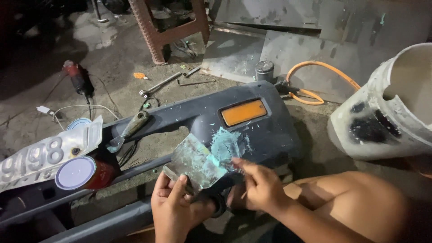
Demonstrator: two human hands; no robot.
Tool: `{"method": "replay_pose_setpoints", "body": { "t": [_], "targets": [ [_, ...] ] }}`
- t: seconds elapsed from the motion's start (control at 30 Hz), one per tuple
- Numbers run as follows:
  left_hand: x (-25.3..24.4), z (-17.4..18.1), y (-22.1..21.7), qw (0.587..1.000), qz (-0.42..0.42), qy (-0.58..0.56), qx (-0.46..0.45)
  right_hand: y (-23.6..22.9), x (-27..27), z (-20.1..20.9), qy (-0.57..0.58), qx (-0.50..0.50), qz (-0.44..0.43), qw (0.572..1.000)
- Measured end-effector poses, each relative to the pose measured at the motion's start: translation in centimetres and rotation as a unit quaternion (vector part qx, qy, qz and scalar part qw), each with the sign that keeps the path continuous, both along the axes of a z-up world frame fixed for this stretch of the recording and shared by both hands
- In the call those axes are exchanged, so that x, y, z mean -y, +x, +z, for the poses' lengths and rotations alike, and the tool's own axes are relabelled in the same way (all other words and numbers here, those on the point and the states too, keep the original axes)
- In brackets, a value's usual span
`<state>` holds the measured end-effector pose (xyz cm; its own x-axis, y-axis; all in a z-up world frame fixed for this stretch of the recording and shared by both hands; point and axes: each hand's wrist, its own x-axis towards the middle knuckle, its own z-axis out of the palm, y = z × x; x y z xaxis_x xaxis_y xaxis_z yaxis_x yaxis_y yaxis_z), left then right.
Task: The person scoops a light blue paste from a small container using a metal scraper and applies it to a dark grey plastic surface. They then use a red plastic spreader to smooth and level the paste on the surface.
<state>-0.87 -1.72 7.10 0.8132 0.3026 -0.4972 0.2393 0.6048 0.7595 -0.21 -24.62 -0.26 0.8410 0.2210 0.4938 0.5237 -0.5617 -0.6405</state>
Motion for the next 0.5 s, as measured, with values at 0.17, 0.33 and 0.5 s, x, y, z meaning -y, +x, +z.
{"method": "replay_pose_setpoints", "body": {
  "t": [0.17, 0.33, 0.5],
  "targets": [
    [0.1, -0.4, 0.0, 0.985, -0.058, 0.162, 0.024, 4.4, 2.1, 5.2, 0.044, -0.067, -0.052, 0.995],
    [0.7, -2.8, 0.2, 0.971, -0.134, 0.195, 0.039, 8.5, 2.5, 9.1, 0.004, -0.222, 0.054, 0.974],
    [1.0, -3.9, 0.2, 0.948, -0.184, 0.258, -0.029, 8.6, 2.2, 6.5, -0.055, -0.343, 0.122, 0.93]
  ]
}}
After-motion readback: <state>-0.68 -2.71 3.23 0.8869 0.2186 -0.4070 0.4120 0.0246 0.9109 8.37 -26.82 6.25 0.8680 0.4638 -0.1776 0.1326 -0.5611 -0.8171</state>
